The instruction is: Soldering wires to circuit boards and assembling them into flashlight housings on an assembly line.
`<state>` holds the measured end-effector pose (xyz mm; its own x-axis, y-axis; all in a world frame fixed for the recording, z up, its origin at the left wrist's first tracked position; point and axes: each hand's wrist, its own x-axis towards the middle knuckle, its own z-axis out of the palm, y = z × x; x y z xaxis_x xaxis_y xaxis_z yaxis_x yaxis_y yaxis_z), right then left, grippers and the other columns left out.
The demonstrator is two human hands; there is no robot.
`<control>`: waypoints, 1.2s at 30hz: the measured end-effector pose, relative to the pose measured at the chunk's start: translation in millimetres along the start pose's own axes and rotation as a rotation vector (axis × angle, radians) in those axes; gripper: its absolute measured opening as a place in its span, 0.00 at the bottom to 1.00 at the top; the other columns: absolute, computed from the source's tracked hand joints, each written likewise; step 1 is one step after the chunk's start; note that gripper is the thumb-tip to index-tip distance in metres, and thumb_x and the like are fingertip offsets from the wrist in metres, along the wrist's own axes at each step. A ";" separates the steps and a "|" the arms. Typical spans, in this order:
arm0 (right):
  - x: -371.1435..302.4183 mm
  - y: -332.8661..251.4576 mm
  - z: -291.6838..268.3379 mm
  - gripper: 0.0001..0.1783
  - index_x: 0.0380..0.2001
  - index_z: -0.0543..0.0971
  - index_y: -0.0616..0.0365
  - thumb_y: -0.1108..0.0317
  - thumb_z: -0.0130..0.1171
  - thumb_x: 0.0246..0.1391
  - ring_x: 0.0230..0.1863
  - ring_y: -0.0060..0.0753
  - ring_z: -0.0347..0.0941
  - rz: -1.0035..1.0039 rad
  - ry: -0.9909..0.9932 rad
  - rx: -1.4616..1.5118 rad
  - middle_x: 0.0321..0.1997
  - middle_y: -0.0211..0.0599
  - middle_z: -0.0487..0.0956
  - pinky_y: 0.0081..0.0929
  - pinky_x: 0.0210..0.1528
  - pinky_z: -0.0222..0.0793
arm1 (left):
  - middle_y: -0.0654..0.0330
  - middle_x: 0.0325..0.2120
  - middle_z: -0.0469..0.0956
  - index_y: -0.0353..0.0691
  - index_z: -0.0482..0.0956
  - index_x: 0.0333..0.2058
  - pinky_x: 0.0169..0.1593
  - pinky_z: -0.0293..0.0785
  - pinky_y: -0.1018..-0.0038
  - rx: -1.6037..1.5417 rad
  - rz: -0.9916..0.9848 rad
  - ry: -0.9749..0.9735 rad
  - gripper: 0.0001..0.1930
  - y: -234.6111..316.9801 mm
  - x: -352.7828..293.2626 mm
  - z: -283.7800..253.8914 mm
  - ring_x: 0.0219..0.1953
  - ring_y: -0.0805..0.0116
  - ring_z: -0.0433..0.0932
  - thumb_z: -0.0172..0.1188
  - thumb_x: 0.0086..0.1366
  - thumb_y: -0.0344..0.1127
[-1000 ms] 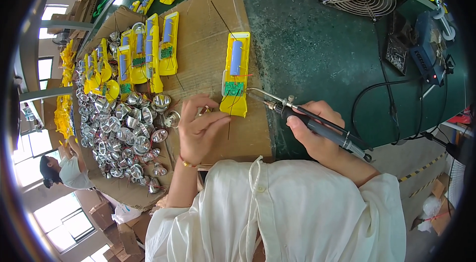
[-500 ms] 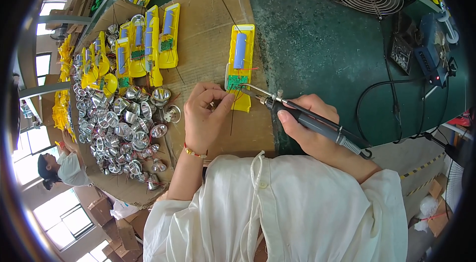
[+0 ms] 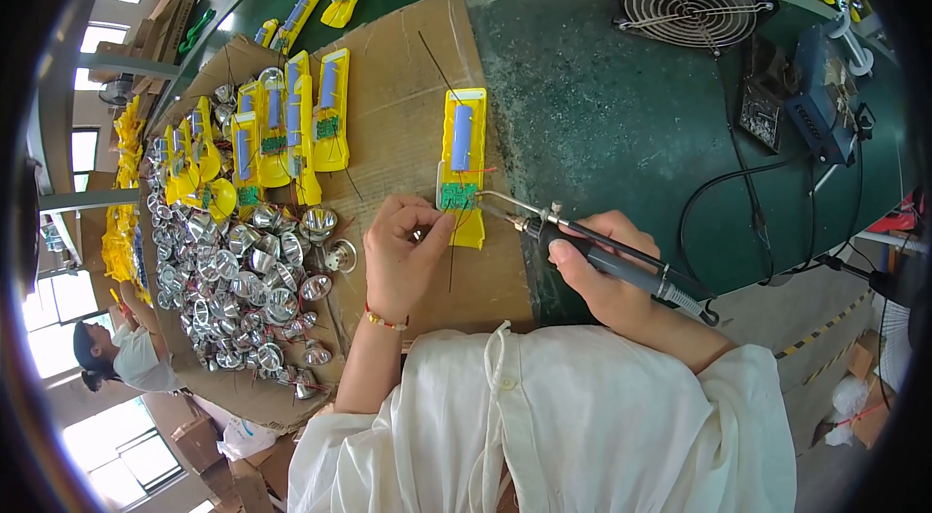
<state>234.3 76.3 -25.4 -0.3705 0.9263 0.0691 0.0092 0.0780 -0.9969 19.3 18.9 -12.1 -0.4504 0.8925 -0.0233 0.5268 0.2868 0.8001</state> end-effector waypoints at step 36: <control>26.3 36.4 -43.7 0.11 0.27 0.75 0.61 0.70 0.66 0.42 0.21 0.16 0.71 0.175 0.184 0.030 0.22 0.33 0.78 0.17 0.25 0.67 | 0.51 0.43 0.72 0.45 0.74 0.38 0.48 0.68 0.65 0.522 0.185 0.027 0.22 31.6 293.8 27.8 0.45 0.53 0.72 0.65 0.42 0.42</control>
<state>265.5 119.5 -58.2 -0.1901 0.9764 -0.1021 0.0294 -0.0983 -0.9947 -76.4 299.8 -10.4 -0.3312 0.9370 0.1107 0.8831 0.2666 0.3860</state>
